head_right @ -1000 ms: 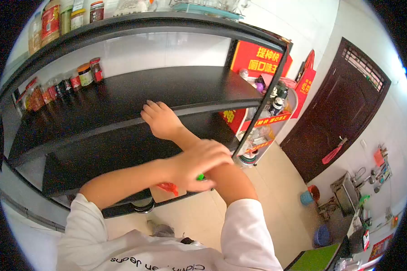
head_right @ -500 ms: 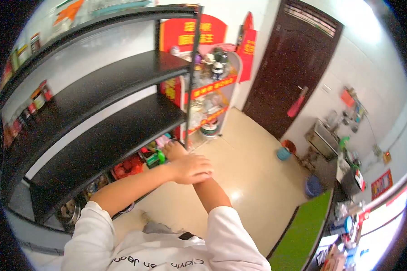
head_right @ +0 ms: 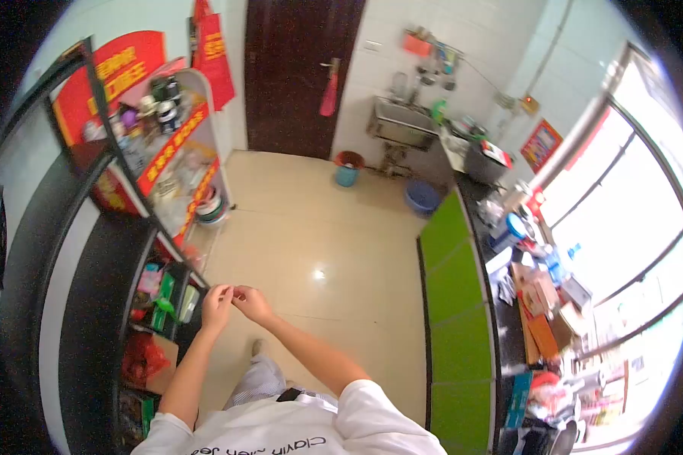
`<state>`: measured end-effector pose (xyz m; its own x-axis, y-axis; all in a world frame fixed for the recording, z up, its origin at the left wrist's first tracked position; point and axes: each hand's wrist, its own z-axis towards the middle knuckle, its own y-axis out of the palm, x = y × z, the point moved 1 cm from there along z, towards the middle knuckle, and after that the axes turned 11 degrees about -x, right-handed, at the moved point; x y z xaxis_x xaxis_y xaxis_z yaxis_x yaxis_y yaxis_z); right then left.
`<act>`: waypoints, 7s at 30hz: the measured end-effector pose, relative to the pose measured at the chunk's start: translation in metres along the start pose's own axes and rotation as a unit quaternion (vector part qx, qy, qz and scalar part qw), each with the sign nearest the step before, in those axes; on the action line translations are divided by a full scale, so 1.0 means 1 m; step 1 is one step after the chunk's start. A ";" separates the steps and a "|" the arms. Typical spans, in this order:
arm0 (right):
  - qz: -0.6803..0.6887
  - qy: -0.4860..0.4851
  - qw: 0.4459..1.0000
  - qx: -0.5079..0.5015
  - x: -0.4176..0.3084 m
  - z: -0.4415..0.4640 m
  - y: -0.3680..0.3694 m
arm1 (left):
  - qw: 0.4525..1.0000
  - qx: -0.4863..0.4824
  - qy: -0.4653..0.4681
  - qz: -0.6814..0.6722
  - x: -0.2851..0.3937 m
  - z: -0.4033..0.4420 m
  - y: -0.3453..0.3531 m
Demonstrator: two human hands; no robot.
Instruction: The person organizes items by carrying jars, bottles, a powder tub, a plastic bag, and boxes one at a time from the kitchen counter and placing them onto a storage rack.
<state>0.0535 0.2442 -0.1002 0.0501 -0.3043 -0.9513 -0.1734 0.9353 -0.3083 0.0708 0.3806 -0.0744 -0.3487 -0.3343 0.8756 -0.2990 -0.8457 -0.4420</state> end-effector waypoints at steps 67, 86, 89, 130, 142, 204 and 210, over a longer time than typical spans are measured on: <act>0.069 0.120 0.734 0.665 0.120 -0.218 -0.462 | 0.738 -0.619 -0.017 -0.268 0.233 0.283 0.521; 0.126 0.102 0.544 0.823 0.200 -0.267 -0.599 | 0.608 -0.744 -0.013 -0.278 0.290 0.348 0.728; 0.131 0.092 0.524 0.836 0.208 -0.261 -0.635 | 0.598 -0.760 0.011 -0.256 0.303 0.379 0.759; 0.086 0.099 0.382 0.915 0.275 -0.546 -0.781 | 0.452 -0.874 -0.017 -0.179 0.447 0.226 1.058; 0.002 0.131 0.380 0.916 0.254 -0.649 -0.828 | 0.507 -0.821 -0.064 -0.256 0.511 0.170 1.140; 0.002 0.118 0.398 0.910 0.139 -0.539 -0.855 | 0.485 -0.728 0.420 -0.242 0.553 0.268 1.047; 0.041 0.075 0.359 0.930 0.165 -0.462 -0.800 | 0.397 -0.857 0.213 -0.249 0.511 0.288 1.014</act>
<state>-0.2542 -0.6375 -0.0074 0.0421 -0.1387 -0.9894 0.7941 -0.5964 0.1174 -0.1543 -0.7672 -0.0190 0.1235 0.1057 0.9867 -0.4626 0.8858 -0.0370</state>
